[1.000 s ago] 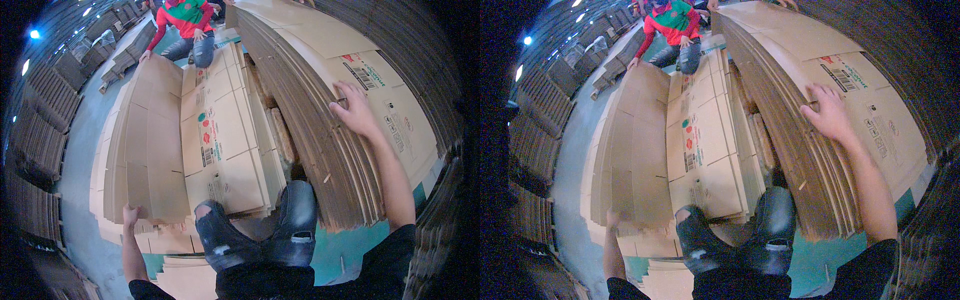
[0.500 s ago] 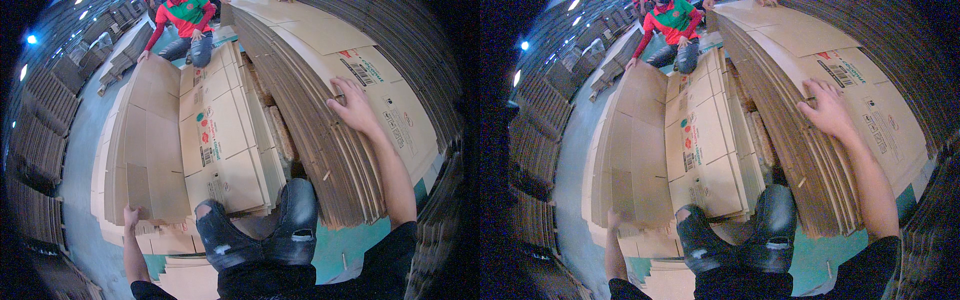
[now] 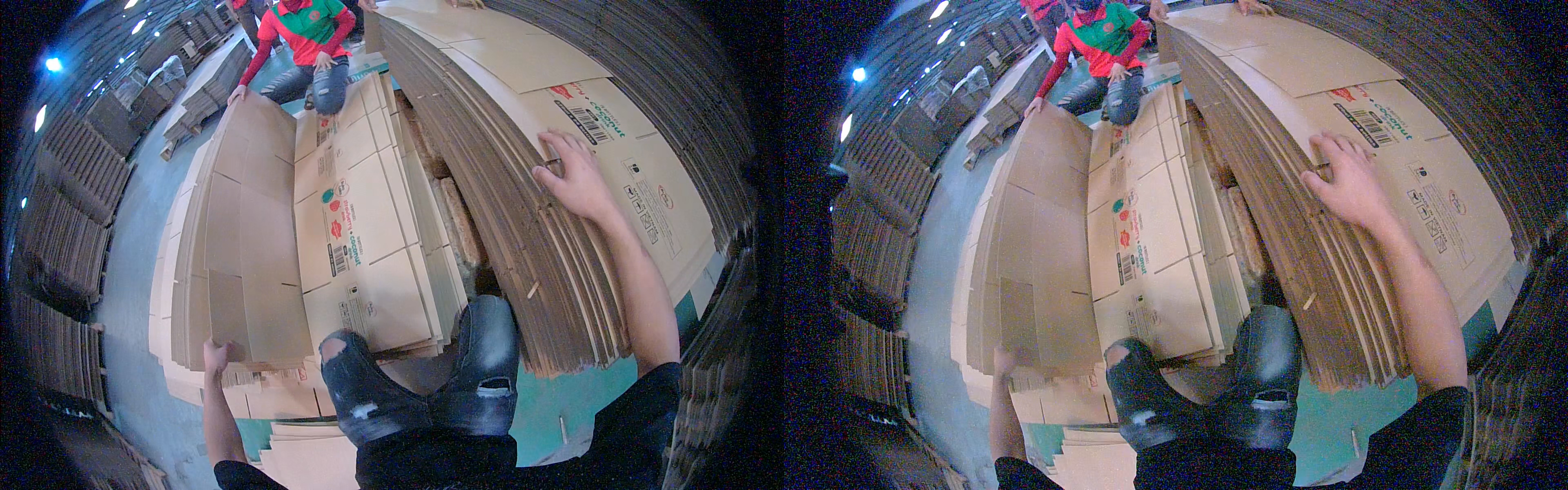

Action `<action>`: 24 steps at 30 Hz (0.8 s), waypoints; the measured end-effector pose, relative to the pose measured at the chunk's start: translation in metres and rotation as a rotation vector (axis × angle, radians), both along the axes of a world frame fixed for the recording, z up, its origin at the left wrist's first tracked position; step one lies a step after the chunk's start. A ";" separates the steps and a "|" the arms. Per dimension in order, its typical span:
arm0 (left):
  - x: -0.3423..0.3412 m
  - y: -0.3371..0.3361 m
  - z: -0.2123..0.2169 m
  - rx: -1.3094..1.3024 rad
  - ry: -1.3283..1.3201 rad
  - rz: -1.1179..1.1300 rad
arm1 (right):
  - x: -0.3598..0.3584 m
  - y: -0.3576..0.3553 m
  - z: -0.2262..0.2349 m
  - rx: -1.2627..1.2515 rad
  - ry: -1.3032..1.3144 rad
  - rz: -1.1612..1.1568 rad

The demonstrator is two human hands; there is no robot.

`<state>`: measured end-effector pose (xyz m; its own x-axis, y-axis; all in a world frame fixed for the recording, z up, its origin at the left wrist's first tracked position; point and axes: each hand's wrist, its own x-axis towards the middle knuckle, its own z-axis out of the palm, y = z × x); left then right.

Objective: The person sits on the floor and repeatedly picks up flat cardboard sheets, aligns them, and places them into a growing stack. The person occasionally adjusts the stack to keep it even while coworkers handle similar sheets nearby.

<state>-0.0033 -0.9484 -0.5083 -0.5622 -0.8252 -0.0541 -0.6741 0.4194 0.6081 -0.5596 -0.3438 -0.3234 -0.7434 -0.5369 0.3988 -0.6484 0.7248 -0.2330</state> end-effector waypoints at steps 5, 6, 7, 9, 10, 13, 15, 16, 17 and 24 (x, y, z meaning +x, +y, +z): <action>-0.006 0.011 0.011 0.007 0.011 -0.028 | -0.003 0.002 -0.003 -0.010 -0.024 0.003; -0.007 0.013 0.013 -0.021 -0.080 0.013 | -0.004 0.002 -0.003 -0.005 -0.040 0.009; -0.009 0.014 0.013 -0.047 -0.196 0.041 | -0.004 0.002 -0.003 -0.007 -0.044 0.010; -0.009 0.015 0.013 -0.028 -0.258 0.122 | -0.005 0.001 -0.002 -0.022 -0.052 0.029; -0.009 0.014 0.012 0.000 -0.140 0.100 | -0.006 0.001 -0.002 -0.017 -0.050 0.049; -0.005 0.009 0.005 0.093 0.055 0.060 | -0.006 0.000 -0.002 -0.031 -0.039 0.063; -0.003 0.001 -0.001 0.141 -0.042 0.131 | -0.005 0.001 -0.002 -0.054 -0.027 0.048; -0.002 -0.002 -0.004 0.157 0.011 0.103 | -0.005 0.001 -0.002 -0.046 -0.029 0.046; 0.000 -0.005 -0.008 0.171 0.038 0.108 | -0.005 0.001 -0.003 -0.037 -0.036 0.035; 0.006 -0.009 -0.017 0.101 -0.014 0.091 | -0.006 0.000 -0.001 -0.039 -0.055 0.039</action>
